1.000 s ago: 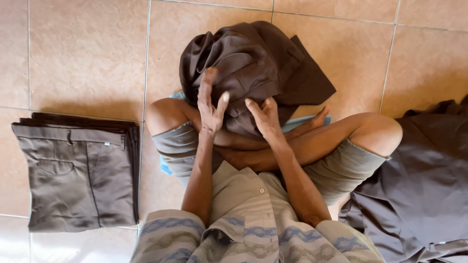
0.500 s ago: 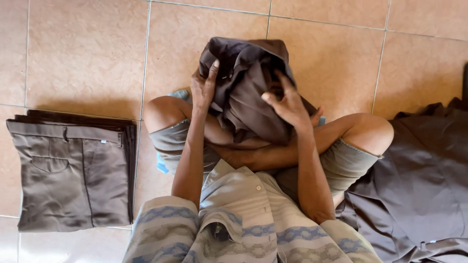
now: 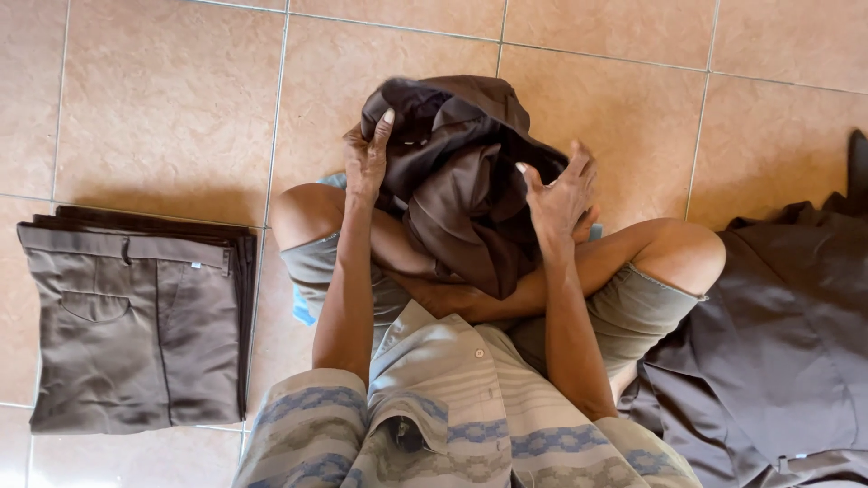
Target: Folding brown trousers while sitting on the floor and stacking them neatly.
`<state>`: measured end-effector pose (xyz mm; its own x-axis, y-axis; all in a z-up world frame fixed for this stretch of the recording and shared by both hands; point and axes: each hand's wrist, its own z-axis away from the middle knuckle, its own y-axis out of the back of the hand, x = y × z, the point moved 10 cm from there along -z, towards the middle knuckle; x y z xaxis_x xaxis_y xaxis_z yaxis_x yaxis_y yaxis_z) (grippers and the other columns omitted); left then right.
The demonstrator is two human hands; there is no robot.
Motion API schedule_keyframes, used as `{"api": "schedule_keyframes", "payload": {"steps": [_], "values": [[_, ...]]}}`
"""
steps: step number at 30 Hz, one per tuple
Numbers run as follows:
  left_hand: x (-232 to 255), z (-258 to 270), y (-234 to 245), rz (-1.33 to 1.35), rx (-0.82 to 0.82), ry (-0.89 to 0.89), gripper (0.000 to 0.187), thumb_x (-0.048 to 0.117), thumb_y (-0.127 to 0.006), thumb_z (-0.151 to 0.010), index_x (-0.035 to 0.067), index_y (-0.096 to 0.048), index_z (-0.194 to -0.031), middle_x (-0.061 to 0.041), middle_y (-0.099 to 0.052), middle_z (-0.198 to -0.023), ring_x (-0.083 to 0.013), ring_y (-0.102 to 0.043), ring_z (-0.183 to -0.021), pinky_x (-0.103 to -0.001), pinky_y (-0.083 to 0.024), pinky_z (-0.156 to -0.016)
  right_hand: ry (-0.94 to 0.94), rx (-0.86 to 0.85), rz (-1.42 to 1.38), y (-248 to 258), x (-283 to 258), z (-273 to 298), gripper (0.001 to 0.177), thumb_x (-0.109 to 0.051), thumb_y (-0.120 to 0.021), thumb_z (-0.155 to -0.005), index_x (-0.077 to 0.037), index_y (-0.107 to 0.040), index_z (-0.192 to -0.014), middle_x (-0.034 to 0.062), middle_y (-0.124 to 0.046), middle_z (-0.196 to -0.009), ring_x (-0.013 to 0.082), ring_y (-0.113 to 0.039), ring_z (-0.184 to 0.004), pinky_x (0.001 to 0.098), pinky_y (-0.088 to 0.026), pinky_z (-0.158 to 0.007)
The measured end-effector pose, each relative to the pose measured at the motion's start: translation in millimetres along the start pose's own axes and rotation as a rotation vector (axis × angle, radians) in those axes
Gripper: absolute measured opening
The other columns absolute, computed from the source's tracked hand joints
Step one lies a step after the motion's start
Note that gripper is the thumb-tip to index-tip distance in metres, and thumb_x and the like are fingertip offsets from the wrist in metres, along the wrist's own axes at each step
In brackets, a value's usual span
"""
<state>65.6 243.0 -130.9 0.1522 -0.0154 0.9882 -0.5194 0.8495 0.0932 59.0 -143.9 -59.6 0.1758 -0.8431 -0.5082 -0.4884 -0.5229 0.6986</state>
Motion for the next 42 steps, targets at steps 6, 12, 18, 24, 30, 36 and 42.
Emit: {"api": "schedule_keyframes", "payload": {"steps": [6,12,18,24,30,36,42], "values": [[50.7,-8.1,16.2,0.268,-0.045,-0.07,0.019,0.026,-0.082,-0.091,0.007,-0.078,-0.088,-0.005,-0.071,-0.069,-0.0103,-0.066,-0.062,-0.025,-0.057,-0.06,-0.218,-0.56,-0.231,-54.1,30.8,-1.5,0.028,-0.03,-0.069,-0.102,-0.004,-0.065,-0.094,0.0265,-0.067,-0.084,0.0505,-0.068,-0.09,0.0563,-0.052,-0.073],[170.8,-15.7,27.9,0.541,-0.213,-0.131,0.042,0.048,-0.072,-0.092,0.025,-0.043,-0.073,0.012,-0.042,-0.065,-0.0014,-0.034,-0.061,-0.024,-0.026,-0.054,-0.415,-0.595,-0.807,-6.4,51.8,-57.0,0.021,-0.02,-0.068,-0.106,-0.02,-0.062,-0.086,-0.0153,-0.05,-0.08,-0.0003,-0.044,-0.078,0.0182,-0.038,-0.071],[140.0,10.3,20.1,-0.345,0.407,-0.548,0.065,0.061,-0.071,-0.092,0.007,-0.057,-0.125,-0.013,-0.067,-0.121,-0.032,-0.065,-0.116,-0.046,-0.053,-0.097,-0.149,-0.465,-0.016,-53.1,148.2,-59.3,0.025,-0.03,-0.071,-0.098,-0.006,-0.072,-0.103,0.017,-0.075,-0.095,0.0353,-0.07,-0.087,0.0459,-0.052,-0.079],[123.6,180.0,-92.8,-0.68,0.026,-0.68,0.073,0.055,-0.084,-0.079,0.009,-0.063,-0.133,-0.022,-0.057,-0.139,-0.0443,-0.054,-0.129,-0.057,-0.042,-0.105,0.243,-0.182,-0.127,-34.2,34.5,-48.8,0.044,-0.02,-0.068,-0.109,0.008,-0.055,-0.139,0.032,-0.06,-0.12,0.0512,-0.062,-0.11,0.0554,-0.053,-0.092],[6.0,128.0,-109.6,-1.143,-0.427,-0.698,0.025,0.014,-0.075,-0.082,0.02,-0.076,-0.107,-0.017,-0.058,-0.147,-0.0384,-0.046,-0.143,-0.074,-0.017,-0.117,0.349,-0.727,-0.154,-114.1,15.2,8.7,0.051,-0.031,-0.07,-0.1,-0.001,-0.06,-0.14,0.0247,-0.067,-0.126,0.0429,-0.065,-0.116,0.051,-0.055,-0.097],[-78.4,-39.6,-24.1,-1.534,-0.336,-0.044,0.038,0.03,-0.072,-0.078,0.034,-0.077,-0.115,0.0,-0.059,-0.15,-0.0456,-0.034,-0.146,-0.083,0.004,-0.109,0.167,-1.151,-0.066,-104.8,-28.1,30.8,0.069,-0.048,-0.067,-0.096,-0.006,-0.055,-0.15,0.0284,-0.069,-0.125,0.045,-0.066,-0.117,0.0536,-0.053,-0.101],[42.8,-44.0,-98.8,-1.312,-0.446,-0.141,0.021,0.017,-0.076,-0.073,0.013,-0.08,-0.093,-0.02,-0.075,-0.092,-0.0485,-0.073,-0.09,-0.06,-0.052,-0.073,-0.079,-1.43,-0.024,-89.6,-33.8,43.0,0.068,-0.054,-0.066,-0.093,-0.012,-0.061,-0.146,0.018,-0.065,-0.139,0.0391,-0.058,-0.133,0.0495,-0.047,-0.112]]}}
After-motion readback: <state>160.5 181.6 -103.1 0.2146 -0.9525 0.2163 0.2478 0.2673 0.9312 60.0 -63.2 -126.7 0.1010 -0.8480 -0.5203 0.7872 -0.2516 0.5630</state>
